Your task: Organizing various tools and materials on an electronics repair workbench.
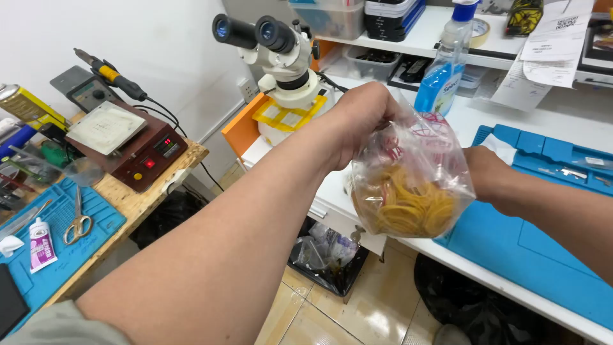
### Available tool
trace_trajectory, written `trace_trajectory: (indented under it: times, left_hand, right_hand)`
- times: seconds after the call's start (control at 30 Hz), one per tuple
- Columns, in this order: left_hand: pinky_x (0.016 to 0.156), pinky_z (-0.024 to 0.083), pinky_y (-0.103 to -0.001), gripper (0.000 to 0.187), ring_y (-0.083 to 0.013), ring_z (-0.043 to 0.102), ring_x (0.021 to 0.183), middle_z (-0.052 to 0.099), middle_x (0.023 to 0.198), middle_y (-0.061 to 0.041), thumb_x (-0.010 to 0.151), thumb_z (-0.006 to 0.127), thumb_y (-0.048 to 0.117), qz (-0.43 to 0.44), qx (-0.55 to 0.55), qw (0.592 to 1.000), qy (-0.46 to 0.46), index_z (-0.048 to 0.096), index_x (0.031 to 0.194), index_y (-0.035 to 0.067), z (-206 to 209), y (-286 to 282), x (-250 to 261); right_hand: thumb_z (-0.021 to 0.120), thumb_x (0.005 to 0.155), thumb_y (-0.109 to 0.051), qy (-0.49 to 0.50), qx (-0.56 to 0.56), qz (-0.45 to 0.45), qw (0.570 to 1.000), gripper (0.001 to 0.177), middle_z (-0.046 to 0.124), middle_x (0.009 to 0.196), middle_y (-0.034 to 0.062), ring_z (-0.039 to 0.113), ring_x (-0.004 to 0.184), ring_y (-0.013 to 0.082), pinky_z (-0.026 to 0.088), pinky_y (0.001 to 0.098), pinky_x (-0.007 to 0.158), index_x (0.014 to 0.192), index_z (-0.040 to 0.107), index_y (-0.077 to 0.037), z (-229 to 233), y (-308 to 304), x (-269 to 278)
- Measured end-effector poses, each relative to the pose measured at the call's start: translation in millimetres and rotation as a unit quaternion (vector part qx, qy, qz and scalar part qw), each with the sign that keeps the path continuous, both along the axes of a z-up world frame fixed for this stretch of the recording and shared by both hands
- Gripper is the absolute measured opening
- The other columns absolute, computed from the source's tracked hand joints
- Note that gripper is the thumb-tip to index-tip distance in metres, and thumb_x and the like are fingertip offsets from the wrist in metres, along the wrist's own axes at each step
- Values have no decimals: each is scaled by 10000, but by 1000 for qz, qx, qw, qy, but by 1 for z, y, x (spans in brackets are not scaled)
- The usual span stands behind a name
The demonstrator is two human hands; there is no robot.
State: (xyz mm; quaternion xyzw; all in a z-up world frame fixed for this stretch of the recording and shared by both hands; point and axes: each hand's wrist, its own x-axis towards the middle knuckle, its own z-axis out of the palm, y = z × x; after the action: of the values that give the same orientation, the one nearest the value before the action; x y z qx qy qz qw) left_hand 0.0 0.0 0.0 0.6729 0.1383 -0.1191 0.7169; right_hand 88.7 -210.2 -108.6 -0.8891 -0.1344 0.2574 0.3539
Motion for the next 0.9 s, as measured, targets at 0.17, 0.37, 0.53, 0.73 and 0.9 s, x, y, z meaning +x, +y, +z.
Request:
trace_trajectory:
  times: [0.17,0.37,0.53,0.73,0.9]
  left_hand:
    - [474,500,-389,249,-201,545,452,603,644,-122,767,551,150,56,46,997,-6,720,807,-29,-5,-17,27]
    - [443,466,-370,303,-192,522,417,558,537,-92,780,504,188,144,103,984,-2,724,809,-19,-6,-17,32]
    - [412,491,-383,261,-207,483,399,521,517,-95,760,530,144,216,74,974,-6,694,773,-59,-9,-12,35]
    - [385,457,-364,223,-192,477,390,513,507,-82,736,547,171,206,86,975,23,677,699,-6,6,-32,53]
    - [461,463,-328,161,-181,502,441,585,566,-93,740,570,123,94,9,995,17,650,683,-4,14,-55,95]
  right_hand:
    - [805,804,-369,-165,-122,182,962,406,778,1061,160,745,965,277,588,442,844,1097,741,-97,-28,27,89]
    - [767,784,-337,-165,-31,314,934,422,743,1104,177,683,1022,338,551,505,816,1146,696,-132,-116,98,183]
    - [826,745,-365,-328,-194,395,836,681,632,1325,64,507,1223,305,404,483,939,1376,587,-270,-64,95,136]
    - [789,832,-383,-266,-193,388,861,555,723,1150,87,658,1048,301,491,468,907,1326,604,-212,-35,70,152]
    - [799,785,-101,-52,90,247,963,422,783,879,88,685,726,199,573,384,680,1198,761,-180,5,4,162]
